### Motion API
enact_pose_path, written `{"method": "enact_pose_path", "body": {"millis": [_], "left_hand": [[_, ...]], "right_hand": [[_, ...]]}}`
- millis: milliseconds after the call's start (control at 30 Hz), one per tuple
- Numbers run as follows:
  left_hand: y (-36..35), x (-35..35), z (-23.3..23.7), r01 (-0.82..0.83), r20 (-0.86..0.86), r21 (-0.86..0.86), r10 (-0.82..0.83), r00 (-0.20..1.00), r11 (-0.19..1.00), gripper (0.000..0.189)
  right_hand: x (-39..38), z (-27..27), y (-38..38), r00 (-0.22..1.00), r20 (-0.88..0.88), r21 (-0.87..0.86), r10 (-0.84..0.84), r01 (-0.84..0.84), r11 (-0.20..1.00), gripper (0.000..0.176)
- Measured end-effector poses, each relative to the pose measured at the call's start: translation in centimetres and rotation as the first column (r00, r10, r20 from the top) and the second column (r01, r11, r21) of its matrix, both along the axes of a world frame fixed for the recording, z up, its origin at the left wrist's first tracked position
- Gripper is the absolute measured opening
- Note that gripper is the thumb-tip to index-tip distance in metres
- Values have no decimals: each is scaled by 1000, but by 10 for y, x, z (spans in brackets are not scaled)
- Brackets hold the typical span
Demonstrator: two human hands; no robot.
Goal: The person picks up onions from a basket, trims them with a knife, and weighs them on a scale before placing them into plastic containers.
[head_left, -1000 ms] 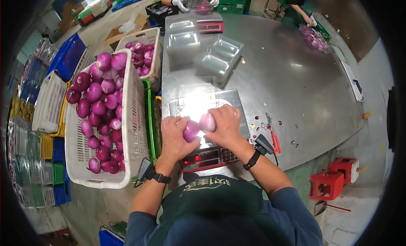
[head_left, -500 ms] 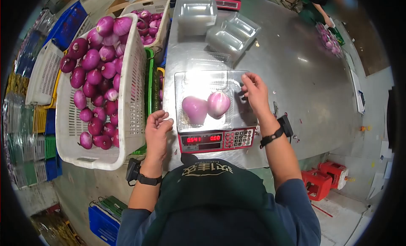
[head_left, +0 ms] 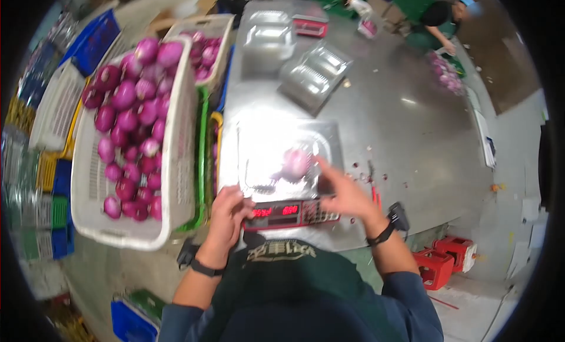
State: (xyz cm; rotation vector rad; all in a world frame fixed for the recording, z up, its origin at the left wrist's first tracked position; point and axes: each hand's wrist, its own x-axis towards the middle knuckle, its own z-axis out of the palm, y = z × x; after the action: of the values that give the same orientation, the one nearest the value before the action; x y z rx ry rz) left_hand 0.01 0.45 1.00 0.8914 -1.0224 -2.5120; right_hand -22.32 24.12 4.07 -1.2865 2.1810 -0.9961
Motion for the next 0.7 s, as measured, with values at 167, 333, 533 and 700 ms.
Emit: {"method": "enact_pose_path", "body": {"millis": [167,333,533,700], "left_hand": [[-3,-12,-18,10,88,-73,-4,996,997,9],[6,-24,-9,6,130,-60,1,992,998,12],[21,-42,-6,56,93,-96,-47,995,994,32],[44,-71,-9,147,125,-66,-138,983,987,42]], "right_hand": [[42,-25,-14,612,708,8,-351,491,871,68],[36,-51,-1,535,784,-24,-314,532,846,34],[13,-34,32,641,698,1,-320,445,895,43],[-22,-20,76,650,574,173,-498,498,850,103]]}}
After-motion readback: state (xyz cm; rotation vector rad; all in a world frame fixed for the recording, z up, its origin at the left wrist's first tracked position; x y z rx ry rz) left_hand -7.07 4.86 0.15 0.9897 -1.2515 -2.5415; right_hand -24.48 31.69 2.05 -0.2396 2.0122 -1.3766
